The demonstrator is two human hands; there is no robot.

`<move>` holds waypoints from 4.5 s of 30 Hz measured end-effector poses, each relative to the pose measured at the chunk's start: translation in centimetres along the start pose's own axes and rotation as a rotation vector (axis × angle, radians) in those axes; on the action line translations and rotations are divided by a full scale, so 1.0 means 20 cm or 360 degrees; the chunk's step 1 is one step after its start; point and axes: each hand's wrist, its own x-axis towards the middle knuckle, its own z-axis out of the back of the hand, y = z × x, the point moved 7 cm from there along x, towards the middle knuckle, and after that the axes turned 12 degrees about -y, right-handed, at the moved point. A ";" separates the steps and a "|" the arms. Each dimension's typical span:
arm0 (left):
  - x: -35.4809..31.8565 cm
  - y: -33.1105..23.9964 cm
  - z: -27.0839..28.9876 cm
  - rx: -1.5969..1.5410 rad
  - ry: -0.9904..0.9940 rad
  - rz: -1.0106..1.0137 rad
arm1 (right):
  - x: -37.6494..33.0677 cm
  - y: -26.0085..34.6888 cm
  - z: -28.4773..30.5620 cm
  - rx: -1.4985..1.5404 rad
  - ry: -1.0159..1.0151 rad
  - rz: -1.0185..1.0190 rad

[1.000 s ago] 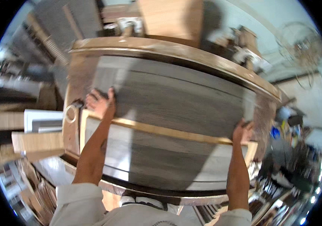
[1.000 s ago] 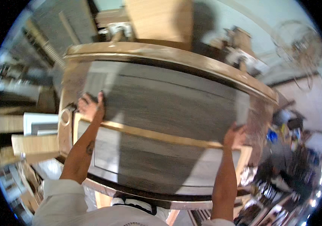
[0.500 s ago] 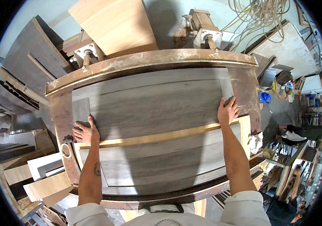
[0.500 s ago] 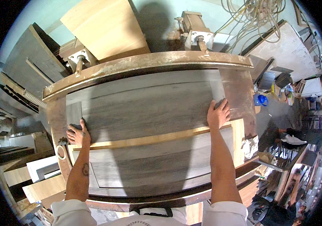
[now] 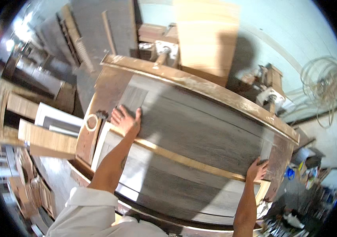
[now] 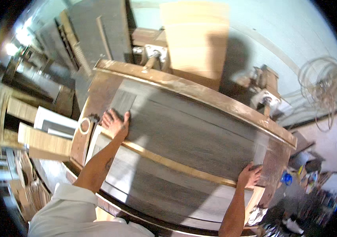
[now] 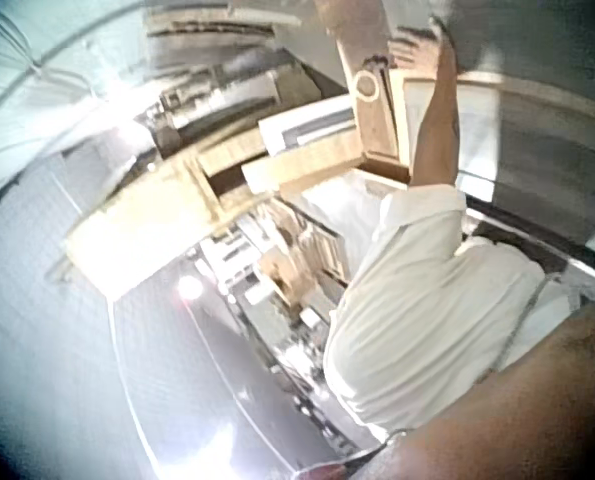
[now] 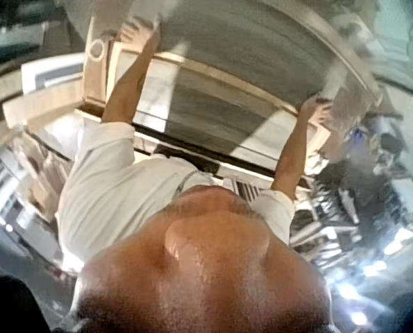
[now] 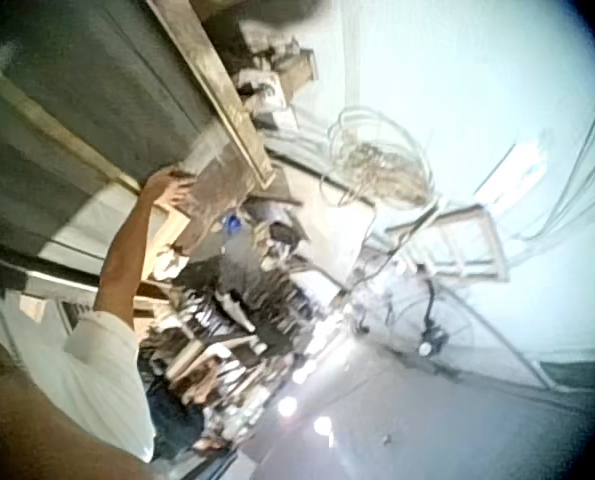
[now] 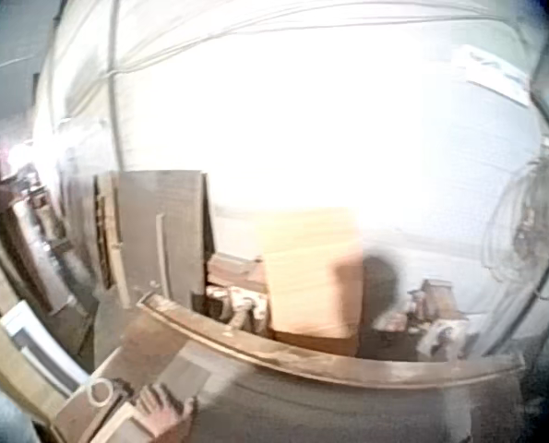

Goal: The person wipes and polishes wooden furniture panels by hand using a white cloth, picking up each panel, placing it on a workbench, and rubbing the surface.

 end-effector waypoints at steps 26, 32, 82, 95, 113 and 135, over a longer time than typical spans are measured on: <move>-0.01 0.05 -0.01 0.0041 -0.0120 0.0040 | -0.02 0.07 0.10 0.0007 0.0069 -0.0132; -0.01 0.03 -0.01 0.0131 -0.0078 0.0011 | 0.02 0.09 0.06 0.0302 -0.0052 -0.0034; -0.04 0.04 0.02 0.0115 -0.0128 -0.0052 | -0.03 0.12 0.13 0.0232 0.0177 -0.0058; -0.02 0.02 -0.02 -0.0021 -0.0205 -0.0028 | 0.01 0.01 0.00 0.0001 -0.0059 -0.0050; 0.02 0.09 0.08 -0.0341 -0.0154 -0.0072 | 0.19 0.15 -0.07 0.0274 0.0287 0.0299; 0.87 0.39 0.43 -0.1902 0.0861 0.0551 | 0.64 -0.20 0.56 0.1931 0.0814 -0.0598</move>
